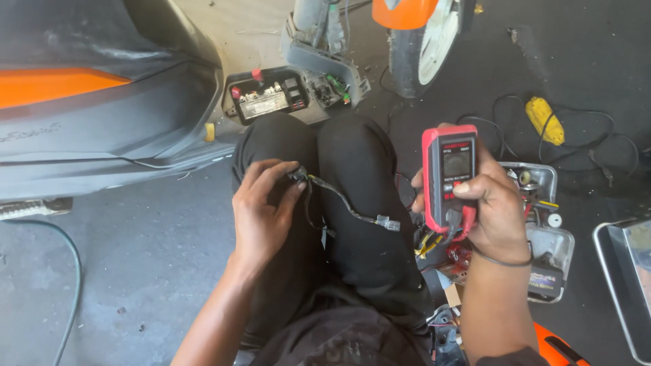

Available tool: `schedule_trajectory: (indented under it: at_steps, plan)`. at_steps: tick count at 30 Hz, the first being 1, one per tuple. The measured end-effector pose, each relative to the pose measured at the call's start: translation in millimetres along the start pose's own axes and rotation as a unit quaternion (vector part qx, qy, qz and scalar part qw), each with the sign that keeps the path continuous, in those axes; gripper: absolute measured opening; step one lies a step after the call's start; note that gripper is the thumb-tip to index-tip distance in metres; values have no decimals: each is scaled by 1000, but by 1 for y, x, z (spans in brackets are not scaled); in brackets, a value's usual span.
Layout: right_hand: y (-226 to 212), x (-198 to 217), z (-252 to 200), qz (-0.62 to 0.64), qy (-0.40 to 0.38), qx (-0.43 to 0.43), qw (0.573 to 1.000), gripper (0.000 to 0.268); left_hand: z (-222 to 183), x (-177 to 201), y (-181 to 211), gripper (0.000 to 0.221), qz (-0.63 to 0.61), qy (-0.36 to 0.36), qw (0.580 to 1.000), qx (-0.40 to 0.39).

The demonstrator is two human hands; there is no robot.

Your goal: Diagnose and repair the electrical system of a motorcycle using a multimeter

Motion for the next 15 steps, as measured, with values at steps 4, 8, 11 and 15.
schedule_trajectory:
  at_steps: [4, 8, 11, 15]
  plan:
    - [15, -7, 0, 4, -1, 6, 1000, 87, 3, 0, -15, 33, 72, 8, 997, 29]
    - [27, -15, 14, -44, 26, 4, 999, 86, 2, 2, -11, 41, 87, 0, 995, 41]
    - [31, -21, 24, -66, 48, 30, 996, 89, 4, 10, -9, 44, 76, -11, 996, 49]
    - [28, -18, 19, -59, 41, 58, 996, 89, 7, 16, 4, 55, 41, -6, 998, 38]
Point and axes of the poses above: each hand's wrist, its own z-axis towards the middle knuckle, its own x-axis out of the back of the hand, y = z × x, the point moved 4 cm from there along z, towards the middle knuckle, and after that the axes turned 2 degrees about -y, right-handed, at the moved point
